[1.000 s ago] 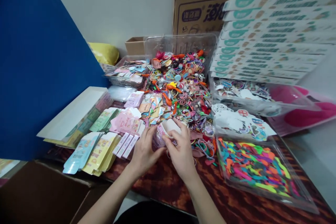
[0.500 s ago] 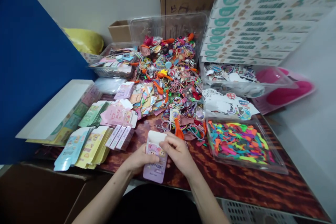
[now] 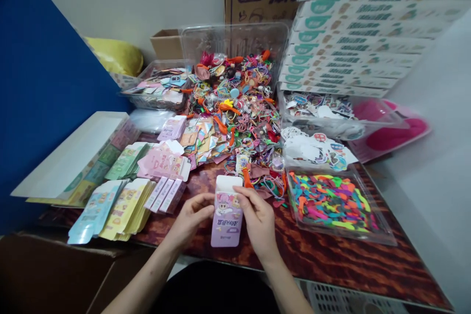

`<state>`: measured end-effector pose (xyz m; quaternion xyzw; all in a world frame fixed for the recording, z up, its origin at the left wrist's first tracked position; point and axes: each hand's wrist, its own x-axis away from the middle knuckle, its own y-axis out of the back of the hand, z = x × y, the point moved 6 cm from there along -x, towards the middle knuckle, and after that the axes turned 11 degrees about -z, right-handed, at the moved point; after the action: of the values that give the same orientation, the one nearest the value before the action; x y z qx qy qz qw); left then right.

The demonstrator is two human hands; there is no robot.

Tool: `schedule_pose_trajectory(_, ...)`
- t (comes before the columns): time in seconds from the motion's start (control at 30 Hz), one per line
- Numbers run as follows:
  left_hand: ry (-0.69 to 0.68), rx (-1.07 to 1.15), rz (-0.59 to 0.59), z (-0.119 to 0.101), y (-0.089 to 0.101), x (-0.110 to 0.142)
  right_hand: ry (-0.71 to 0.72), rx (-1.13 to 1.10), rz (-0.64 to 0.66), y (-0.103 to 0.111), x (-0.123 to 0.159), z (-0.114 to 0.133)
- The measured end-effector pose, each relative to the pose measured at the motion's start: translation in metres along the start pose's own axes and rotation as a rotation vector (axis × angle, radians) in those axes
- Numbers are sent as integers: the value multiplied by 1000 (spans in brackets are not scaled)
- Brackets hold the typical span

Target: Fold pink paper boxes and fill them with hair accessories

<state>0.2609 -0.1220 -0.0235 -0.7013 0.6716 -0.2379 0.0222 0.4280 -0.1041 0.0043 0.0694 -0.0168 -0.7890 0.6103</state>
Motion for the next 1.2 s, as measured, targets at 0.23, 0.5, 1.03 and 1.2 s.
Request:
schedule_pose_trajectory(0.23,-253,-84,-93,-19,0,12,-133,-197,-105,-4,-1,-3)
schedule_pose_trajectory(0.5,-409,-553,-49,-24,12,14,-102,-80,91,-8,-3,-2)
schedule_pose_trajectory(1.03,-293,-509,68,-35,7,20,86,-16,303,-8,-4,15)
schedule_pose_trajectory(1.2,-297,-534,45,-36,7,18,223,-27,344,-12,3,20)
